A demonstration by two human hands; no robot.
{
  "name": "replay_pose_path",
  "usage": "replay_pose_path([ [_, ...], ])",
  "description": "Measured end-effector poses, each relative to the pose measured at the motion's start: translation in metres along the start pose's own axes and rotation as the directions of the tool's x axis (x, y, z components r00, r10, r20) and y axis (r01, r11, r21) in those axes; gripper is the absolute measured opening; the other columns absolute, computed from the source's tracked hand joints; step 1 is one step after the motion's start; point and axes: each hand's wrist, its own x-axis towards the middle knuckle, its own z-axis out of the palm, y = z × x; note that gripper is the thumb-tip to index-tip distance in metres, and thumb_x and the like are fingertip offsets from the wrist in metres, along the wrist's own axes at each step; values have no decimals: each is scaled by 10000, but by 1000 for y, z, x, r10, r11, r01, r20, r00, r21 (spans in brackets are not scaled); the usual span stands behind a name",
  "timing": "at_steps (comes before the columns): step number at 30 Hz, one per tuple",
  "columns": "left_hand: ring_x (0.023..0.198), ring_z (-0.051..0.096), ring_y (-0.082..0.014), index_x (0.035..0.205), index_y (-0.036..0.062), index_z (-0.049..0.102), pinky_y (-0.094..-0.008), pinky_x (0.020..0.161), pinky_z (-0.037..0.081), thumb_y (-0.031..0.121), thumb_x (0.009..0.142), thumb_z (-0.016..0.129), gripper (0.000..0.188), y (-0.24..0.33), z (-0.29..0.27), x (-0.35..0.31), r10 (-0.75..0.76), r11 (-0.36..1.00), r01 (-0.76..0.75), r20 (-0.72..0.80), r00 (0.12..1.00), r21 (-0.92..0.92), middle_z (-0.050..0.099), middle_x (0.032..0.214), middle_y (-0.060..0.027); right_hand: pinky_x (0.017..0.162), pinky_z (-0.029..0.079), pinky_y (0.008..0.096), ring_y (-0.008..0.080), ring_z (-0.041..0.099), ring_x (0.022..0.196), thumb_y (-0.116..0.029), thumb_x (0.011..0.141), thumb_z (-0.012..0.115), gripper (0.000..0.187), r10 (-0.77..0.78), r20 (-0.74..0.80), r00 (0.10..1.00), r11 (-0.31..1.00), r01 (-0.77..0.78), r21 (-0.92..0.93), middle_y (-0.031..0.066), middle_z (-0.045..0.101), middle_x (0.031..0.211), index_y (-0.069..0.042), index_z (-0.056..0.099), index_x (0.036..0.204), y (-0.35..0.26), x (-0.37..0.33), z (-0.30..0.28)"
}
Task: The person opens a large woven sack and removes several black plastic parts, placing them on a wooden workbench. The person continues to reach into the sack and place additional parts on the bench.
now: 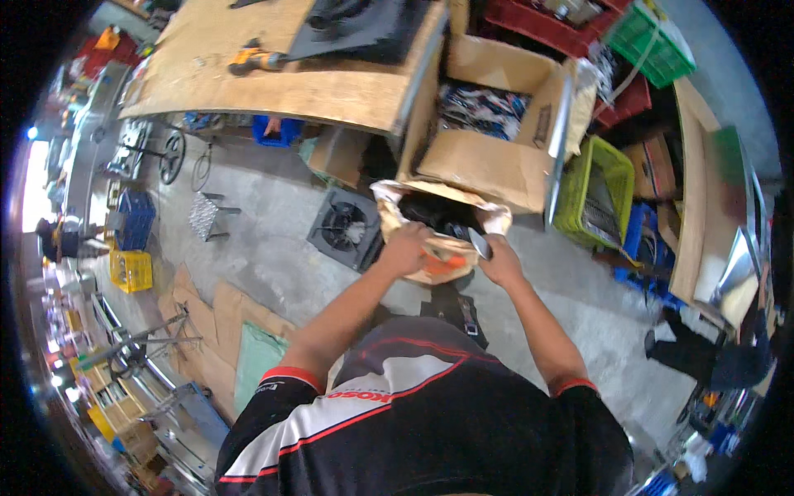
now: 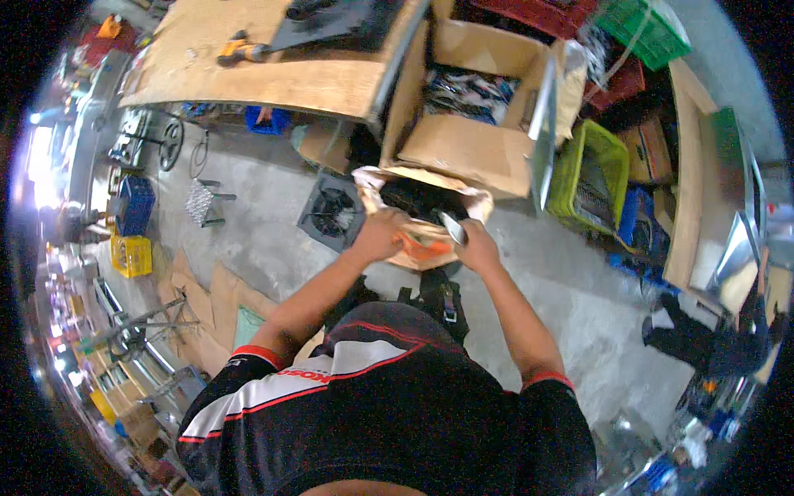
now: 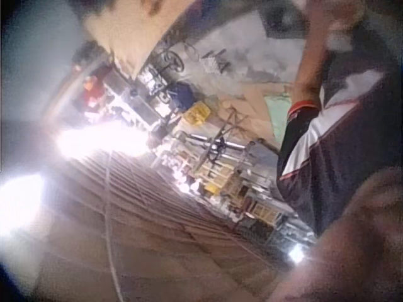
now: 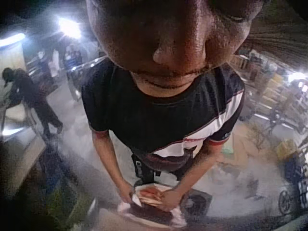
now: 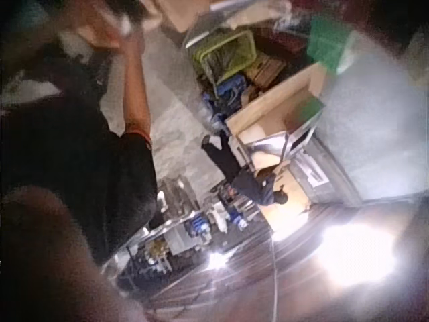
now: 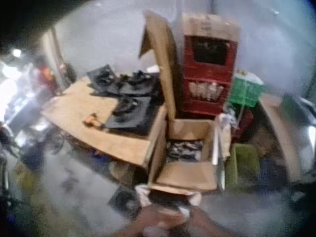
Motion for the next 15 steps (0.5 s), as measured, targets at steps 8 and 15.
replay_pose_path([
  [8, 988, 682, -327, 1235, 30, 614, -408, 867, 532, 402, 849, 702, 544, -81, -32, -109, -98, 818, 239, 283, 954, -522, 686, 1098, -205, 487, 469, 292, 142, 576, 587, -122, 854, 671, 376, 378, 218, 900, 536, -405, 740, 88, 617, 867, -9, 553, 1193, -194, 44, 131],
  [15, 741, 719, -262, 1016, -42, 658, -393, 659, 563, 290, 935, 659, 342, -233, -96, -252, -386, 627, 441, 236, 892, -642, 729, 856, -133, 690, 503, 395, 207, 608, 861, -136, 893, 632, 265, 137, 573, 808, 428, -570, 702, 77, 626, 989, -54, 562, 1135, -352, 73, 295],
])
